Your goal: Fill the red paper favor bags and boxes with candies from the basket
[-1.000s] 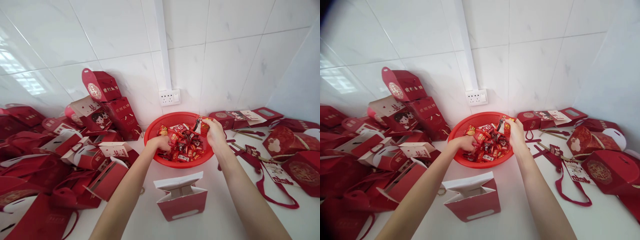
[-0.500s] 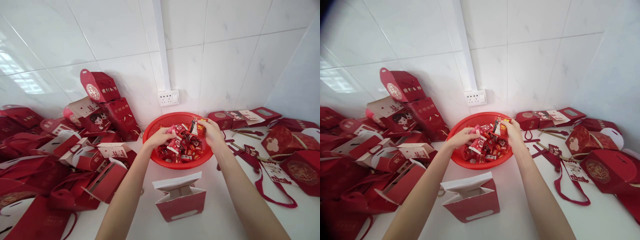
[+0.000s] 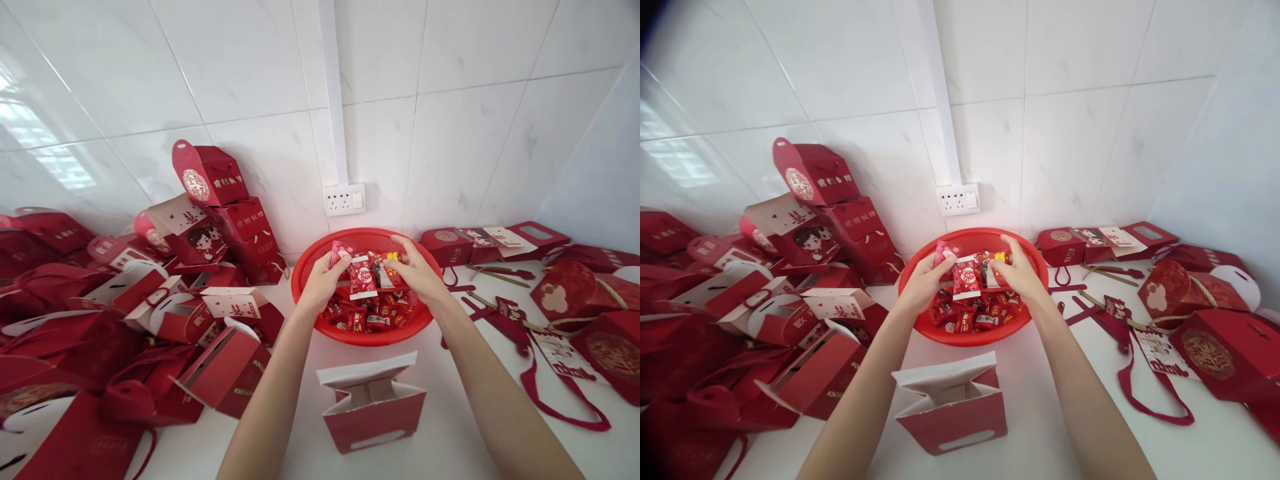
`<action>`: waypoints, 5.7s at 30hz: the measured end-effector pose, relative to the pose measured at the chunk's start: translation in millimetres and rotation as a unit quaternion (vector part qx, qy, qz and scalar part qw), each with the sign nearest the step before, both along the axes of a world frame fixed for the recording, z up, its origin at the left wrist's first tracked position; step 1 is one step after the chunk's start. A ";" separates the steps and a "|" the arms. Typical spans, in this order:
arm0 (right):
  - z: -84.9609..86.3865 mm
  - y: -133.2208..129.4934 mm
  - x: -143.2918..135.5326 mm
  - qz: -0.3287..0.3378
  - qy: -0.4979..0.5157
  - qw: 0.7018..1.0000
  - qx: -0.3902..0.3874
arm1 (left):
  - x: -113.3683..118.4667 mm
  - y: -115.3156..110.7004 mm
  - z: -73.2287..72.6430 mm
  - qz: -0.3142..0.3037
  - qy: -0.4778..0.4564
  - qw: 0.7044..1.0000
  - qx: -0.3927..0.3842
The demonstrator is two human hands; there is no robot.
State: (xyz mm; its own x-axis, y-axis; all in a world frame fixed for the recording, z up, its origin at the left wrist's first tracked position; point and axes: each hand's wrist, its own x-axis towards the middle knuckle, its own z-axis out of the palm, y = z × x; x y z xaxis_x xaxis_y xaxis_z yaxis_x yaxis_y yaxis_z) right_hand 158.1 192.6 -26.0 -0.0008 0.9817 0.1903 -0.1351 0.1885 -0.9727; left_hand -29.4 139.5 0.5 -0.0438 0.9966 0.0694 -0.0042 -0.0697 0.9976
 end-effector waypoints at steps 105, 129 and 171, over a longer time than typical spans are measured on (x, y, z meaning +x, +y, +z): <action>46.1 -37.3 1.2 0.212 0.019 0.977 -0.022 | 6.6 -13.7 8.8 -0.050 -0.064 0.992 0.094; 43.5 -34.0 3.7 0.201 0.048 0.978 -0.032 | 2.9 -15.6 11.8 -0.049 -0.052 0.989 0.132; 23.6 -15.6 -4.9 0.040 0.172 0.982 -0.060 | -27.6 44.8 -8.9 -0.106 0.560 0.818 -0.071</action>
